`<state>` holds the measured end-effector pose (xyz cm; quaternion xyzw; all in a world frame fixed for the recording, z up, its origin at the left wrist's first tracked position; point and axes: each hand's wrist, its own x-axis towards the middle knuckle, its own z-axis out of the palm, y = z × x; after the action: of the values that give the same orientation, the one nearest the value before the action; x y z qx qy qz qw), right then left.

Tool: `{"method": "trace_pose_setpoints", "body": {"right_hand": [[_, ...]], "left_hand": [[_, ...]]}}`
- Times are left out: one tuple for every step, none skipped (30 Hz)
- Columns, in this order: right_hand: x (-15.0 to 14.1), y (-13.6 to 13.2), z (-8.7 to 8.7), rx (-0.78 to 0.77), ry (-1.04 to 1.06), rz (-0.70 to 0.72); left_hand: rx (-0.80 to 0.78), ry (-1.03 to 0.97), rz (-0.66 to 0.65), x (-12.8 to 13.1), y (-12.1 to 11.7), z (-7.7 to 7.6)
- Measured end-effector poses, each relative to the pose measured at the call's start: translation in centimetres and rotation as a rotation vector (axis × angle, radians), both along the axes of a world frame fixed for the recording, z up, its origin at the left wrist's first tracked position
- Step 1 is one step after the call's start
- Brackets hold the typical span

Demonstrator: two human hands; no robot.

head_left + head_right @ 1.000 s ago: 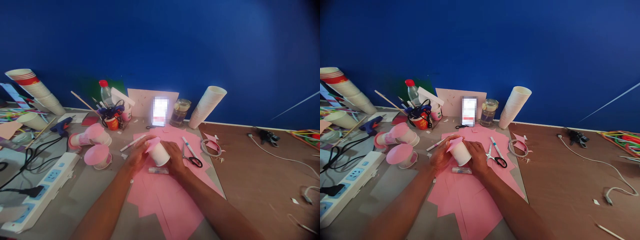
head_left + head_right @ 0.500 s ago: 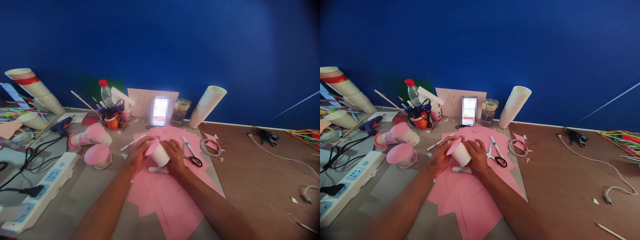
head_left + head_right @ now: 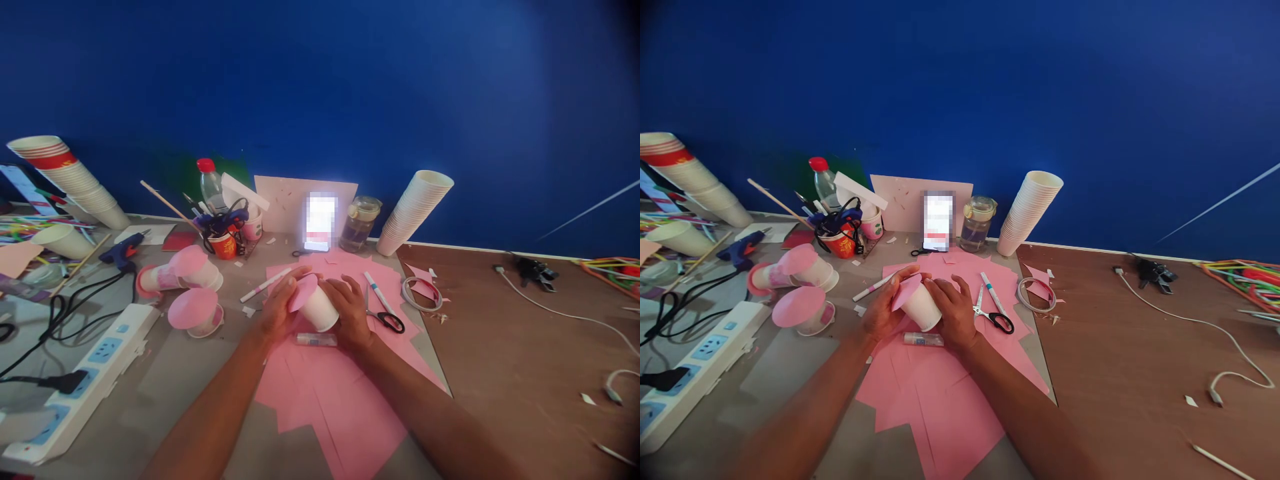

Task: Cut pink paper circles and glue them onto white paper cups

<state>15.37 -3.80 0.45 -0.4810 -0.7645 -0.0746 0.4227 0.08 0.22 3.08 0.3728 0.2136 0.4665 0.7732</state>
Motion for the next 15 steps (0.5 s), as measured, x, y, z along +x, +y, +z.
{"method": "trace_pose_setpoints", "body": {"right_hand": [[0.0,-0.01,0.01,0.005,0.001,0.001],[0.0,-0.03,0.04,0.012,0.0,0.004],[-0.01,-0.06,0.07,0.02,0.0,0.006],[-0.03,-0.08,0.11,0.025,0.0,0.006],[-0.06,-0.1,0.14,0.026,0.002,0.004],[-0.09,-0.11,0.17,0.026,0.005,0.0],[-0.12,-0.12,0.18,0.027,0.009,-0.004],[-0.15,-0.11,0.17,0.029,0.013,-0.009],[-0.16,-0.08,0.13,0.031,0.016,-0.012],[-0.15,-0.04,0.08,0.034,0.021,-0.016],[-0.12,0.01,-0.01,0.04,0.031,-0.022],[-0.08,0.07,-0.1,0.042,0.051,-0.035],[-0.03,0.13,-0.2,0.04,0.084,-0.057],[0.01,0.19,-0.29,0.031,0.128,-0.085],[0.04,0.22,-0.37,0.015,0.178,-0.112]], "left_hand": [[-0.005,0.001,0.0,0.03,-0.01,-0.05],[-0.009,0.007,0.0,0.05,-0.02,-0.1],[-0.014,0.017,-0.002,0.07,-0.02,-0.15],[-0.017,0.022,-0.004,0.07,-0.01,-0.19],[-0.021,0.02,-0.007,0.06,-0.01,-0.23],[-0.027,0.009,-0.013,0.05,0.01,-0.26],[-0.035,-0.008,-0.018,0.02,0.02,-0.29],[-0.047,-0.028,-0.021,0.0,0.04,-0.32],[-0.06,-0.047,-0.022,-0.02,0.05,-0.34],[-0.075,-0.062,-0.024,-0.01,0.06,-0.35],[-0.084,-0.071,-0.025,0.02,0.06,-0.34],[-0.083,-0.08,-0.028,0.08,0.05,-0.33],[-0.07,-0.091,-0.037,0.18,0.02,-0.32],[-0.047,-0.103,-0.056,0.31,-0.03,-0.31],[-0.017,-0.112,-0.085,0.48,-0.1,-0.31]]}}
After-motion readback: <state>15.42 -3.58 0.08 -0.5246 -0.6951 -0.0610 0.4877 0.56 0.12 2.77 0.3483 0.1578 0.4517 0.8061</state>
